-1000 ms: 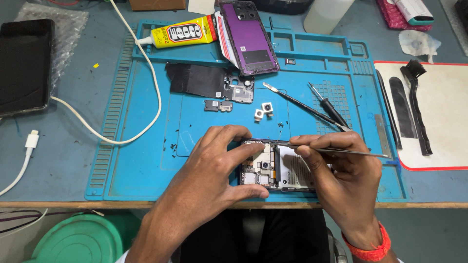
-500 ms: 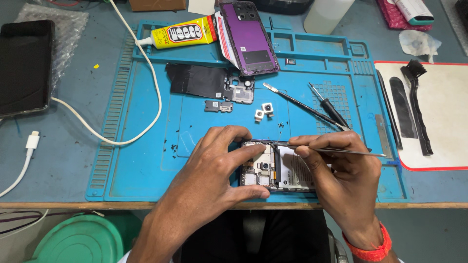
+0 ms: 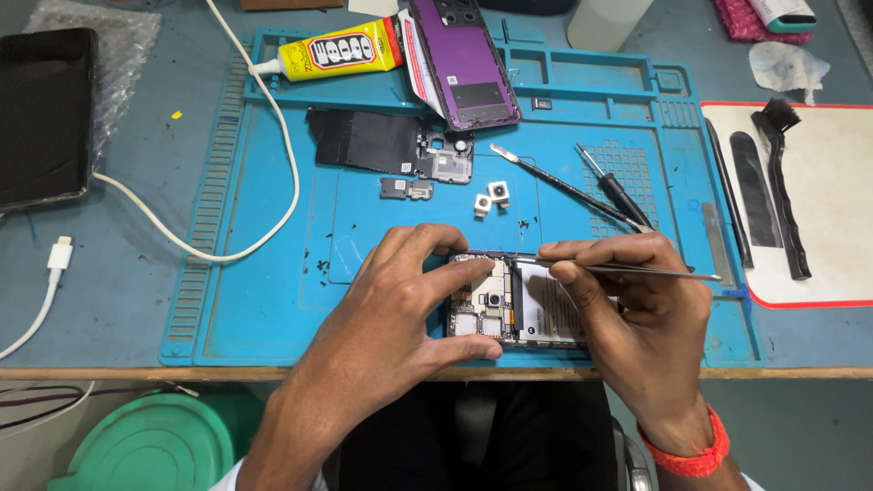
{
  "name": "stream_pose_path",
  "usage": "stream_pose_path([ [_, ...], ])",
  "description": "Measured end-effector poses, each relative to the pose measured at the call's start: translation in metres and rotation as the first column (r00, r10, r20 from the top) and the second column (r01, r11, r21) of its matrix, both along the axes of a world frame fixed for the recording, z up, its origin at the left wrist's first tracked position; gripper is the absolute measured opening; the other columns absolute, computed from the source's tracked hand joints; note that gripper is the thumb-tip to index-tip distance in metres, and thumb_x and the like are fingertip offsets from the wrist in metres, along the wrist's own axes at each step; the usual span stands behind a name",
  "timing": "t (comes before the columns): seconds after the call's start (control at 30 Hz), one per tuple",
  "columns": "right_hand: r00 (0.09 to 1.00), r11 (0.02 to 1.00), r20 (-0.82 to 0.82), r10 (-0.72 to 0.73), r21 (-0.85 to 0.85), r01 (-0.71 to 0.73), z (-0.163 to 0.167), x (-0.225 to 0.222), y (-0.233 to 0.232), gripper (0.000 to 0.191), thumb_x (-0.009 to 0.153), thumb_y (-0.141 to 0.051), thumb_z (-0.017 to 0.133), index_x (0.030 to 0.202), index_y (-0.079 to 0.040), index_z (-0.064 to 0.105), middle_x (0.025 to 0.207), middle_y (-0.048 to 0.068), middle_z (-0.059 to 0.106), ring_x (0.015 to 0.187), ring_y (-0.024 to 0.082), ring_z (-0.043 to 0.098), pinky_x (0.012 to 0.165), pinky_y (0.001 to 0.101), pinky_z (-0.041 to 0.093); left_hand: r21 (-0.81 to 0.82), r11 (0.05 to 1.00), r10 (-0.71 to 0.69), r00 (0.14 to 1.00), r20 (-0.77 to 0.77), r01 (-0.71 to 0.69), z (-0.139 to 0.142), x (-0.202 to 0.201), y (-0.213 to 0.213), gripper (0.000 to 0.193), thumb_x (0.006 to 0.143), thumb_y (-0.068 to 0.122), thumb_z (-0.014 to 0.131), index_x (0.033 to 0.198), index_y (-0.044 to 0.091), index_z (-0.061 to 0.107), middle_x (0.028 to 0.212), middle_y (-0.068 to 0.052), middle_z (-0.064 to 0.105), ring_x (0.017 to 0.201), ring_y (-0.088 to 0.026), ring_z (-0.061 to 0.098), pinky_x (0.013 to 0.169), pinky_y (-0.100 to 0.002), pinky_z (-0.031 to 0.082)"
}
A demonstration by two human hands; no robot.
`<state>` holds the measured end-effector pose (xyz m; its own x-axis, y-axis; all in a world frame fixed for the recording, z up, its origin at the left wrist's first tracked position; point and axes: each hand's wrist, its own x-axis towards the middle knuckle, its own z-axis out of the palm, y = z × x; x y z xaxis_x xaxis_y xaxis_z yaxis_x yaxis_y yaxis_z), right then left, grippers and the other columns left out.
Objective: The person works on a disassembled smartphone at a repair bench, pressing components into the phone body by hand, then uses tweezers and a thin metal pry tool to lift, adjust, and reposition small internal parts and connectors inside the phone. They continue prying along the phone's edge and manipulating small camera-module parts on the mat.
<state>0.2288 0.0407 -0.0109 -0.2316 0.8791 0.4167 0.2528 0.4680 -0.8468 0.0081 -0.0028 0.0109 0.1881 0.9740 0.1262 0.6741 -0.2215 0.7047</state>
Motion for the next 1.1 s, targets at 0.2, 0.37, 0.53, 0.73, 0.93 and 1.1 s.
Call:
stream_pose_path([
  [0.2, 0.999, 1.0, -0.028, -0.02, -0.005, 0.02, 0.0006, 0.0005, -0.0022, 0.02, 0.096, 0.005, 0.071, 0.106, 0.002, 0.054, 0.102, 0.019, 0.074, 0.102, 0.024, 0.077, 0.08, 0.0274, 0.066, 0.012, 1.0, 0.005, 1.0, -0.018, -0.005, -0.0014, 0.0012, 0.0007, 0.069, 0.062, 0.045, 0.089, 0.121, 0.012, 0.074, 0.127, -0.009, 0.061, 0.125, -0.029, 0.053, 0.098, -0.045, 0.049],
  [0.37, 0.999, 1.0, -0.046, -0.021, -0.005, 0.021, 0.0027, 0.0001, -0.003, 0.02, 0.096, 0.007, 0.07, 0.107, 0.003, 0.054, 0.104, 0.02, 0.075, 0.105, 0.025, 0.077, 0.085, 0.0298, 0.067, 0.009, 1.0, 0.009, 1.0, -0.019, -0.009, -0.0027, 0.001, 0.0005, 0.069, 0.062, 0.045, 0.089, 0.121, 0.012, 0.074, 0.128, -0.008, 0.061, 0.125, -0.028, 0.053, 0.099, -0.044, 0.049],
  [0.53, 0.999, 1.0, -0.043, -0.009, 0.014, 0.009, 0.004, -0.0012, -0.0059, 0.021, 0.095, 0.007, 0.071, 0.107, 0.003, 0.053, 0.103, 0.019, 0.073, 0.106, 0.025, 0.077, 0.084, 0.0297, 0.067, 0.014, 1.0, 0.012, 1.0, -0.015, -0.011, -0.0043, 0.001, 0.0003, 0.069, 0.061, 0.046, 0.089, 0.119, 0.011, 0.074, 0.128, -0.009, 0.06, 0.125, -0.029, 0.053, 0.097, -0.044, 0.049],
  [0.73, 0.998, 1.0, -0.057, -0.008, -0.002, 0.008, -0.0006, -0.0015, -0.0068, 0.02, 0.096, 0.009, 0.07, 0.106, 0.003, 0.054, 0.102, 0.019, 0.073, 0.105, 0.026, 0.077, 0.085, 0.03, 0.067, 0.054, 0.999, 0.007, 1.0, -0.02, -0.006, -0.0061, -0.0002, -0.0013, 0.071, 0.062, 0.047, 0.089, 0.12, 0.01, 0.073, 0.127, -0.009, 0.061, 0.124, -0.029, 0.054, 0.099, -0.044, 0.049],
  [0.93, 0.998, 1.0, -0.066, -0.002, -0.002, 0.002, -0.0042, -0.001, -0.0064, 0.019, 0.096, 0.009, 0.069, 0.106, 0.004, 0.054, 0.104, 0.02, 0.074, 0.105, 0.026, 0.077, 0.088, 0.0316, 0.067, 0.051, 0.999, 0.003, 1.0, -0.023, -0.002, -0.006, 0.0002, -0.0014, 0.071, 0.061, 0.047, 0.089, 0.12, 0.011, 0.073, 0.126, -0.008, 0.061, 0.124, -0.029, 0.053, 0.1, -0.045, 0.049],
  [1.1, 0.997, 1.0, -0.07, 0.011, -0.022, -0.012, -0.0046, -0.0009, -0.0052, 0.018, 0.095, 0.009, 0.069, 0.105, 0.004, 0.055, 0.105, 0.021, 0.074, 0.104, 0.026, 0.077, 0.088, 0.0319, 0.067, 0.042, 0.999, 0.007, 1.0, -0.025, -0.006, -0.0063, 0.0011, -0.0014, 0.071, 0.061, 0.047, 0.089, 0.12, 0.011, 0.073, 0.126, -0.007, 0.061, 0.124, -0.028, 0.053, 0.099, -0.045, 0.049],
])
